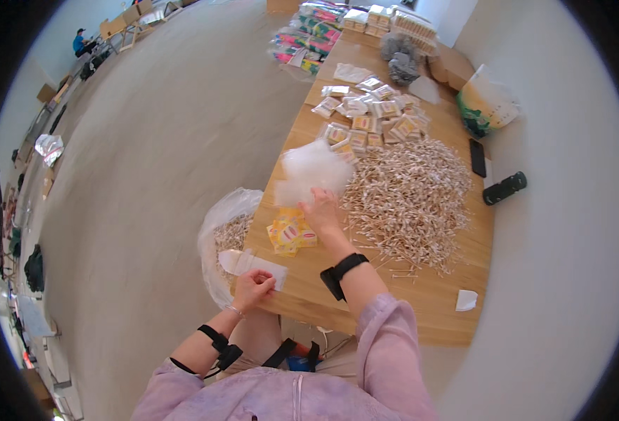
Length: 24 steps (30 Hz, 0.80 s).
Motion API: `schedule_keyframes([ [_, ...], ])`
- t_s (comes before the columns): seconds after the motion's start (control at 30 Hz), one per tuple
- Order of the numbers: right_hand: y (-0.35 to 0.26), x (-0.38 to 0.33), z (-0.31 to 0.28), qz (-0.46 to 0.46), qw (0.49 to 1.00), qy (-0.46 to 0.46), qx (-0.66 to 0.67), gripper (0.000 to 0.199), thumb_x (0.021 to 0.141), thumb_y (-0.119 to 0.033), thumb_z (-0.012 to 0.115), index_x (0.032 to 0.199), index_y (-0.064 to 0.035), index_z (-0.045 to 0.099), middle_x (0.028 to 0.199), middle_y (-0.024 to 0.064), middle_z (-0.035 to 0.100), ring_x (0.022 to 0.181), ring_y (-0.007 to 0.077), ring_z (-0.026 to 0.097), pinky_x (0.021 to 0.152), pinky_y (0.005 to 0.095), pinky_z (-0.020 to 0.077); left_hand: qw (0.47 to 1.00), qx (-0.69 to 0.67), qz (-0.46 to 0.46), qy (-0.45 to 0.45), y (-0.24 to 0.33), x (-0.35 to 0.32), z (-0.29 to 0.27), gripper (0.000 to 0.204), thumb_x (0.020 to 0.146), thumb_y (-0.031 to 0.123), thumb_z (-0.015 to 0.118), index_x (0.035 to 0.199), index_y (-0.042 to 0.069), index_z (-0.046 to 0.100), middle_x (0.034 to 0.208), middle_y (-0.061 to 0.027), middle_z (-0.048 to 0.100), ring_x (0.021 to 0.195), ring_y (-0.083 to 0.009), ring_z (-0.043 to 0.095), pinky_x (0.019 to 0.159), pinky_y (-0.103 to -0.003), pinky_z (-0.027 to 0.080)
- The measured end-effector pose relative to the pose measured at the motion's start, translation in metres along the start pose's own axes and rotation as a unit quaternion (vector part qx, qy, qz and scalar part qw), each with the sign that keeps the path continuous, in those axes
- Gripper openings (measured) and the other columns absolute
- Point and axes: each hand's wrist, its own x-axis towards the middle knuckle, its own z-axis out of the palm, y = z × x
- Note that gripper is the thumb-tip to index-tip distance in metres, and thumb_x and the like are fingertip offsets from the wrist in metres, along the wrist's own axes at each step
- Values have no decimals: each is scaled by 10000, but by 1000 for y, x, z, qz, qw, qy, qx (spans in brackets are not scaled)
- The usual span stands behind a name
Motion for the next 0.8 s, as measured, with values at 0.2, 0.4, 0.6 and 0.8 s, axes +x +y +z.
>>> schedule_keyframes([
  [0.2,-22,13,15,20,992,-35,-119,459,647,-282,787,1028,-110,599,1104,110,513,1068,319,454,904,401,416,1000,12,-5,-6,5,-1,2,167,829,108,673,922,-8,597,709,-64,655,593,-103,630,513,-217,491],
  [0.4,-11,17,9,44,998,-31,-41,281,682,-193,743,903,-88,604,1033,126,540,1031,311,491,873,400,420,1000,17,10,-10,3,-3,0,156,833,107,669,916,-3,596,691,-55,643,589,-100,625,508,-218,488],
  [0.6,-1,6,-17,-57,974,202,86,173,713,-158,712,735,-44,584,913,133,590,850,258,564,761,380,451,999,14,31,-15,-10,3,0,153,840,102,664,924,-5,594,693,-58,635,586,-104,620,509,-224,493],
  [0.8,-38,-85,-19,60,966,-70,241,258,749,-217,726,672,-38,556,590,26,548,551,105,506,496,285,413,995,-63,10,-78,4,-2,1,191,880,167,642,983,11,602,847,-38,647,722,-103,635,614,-247,524],
])
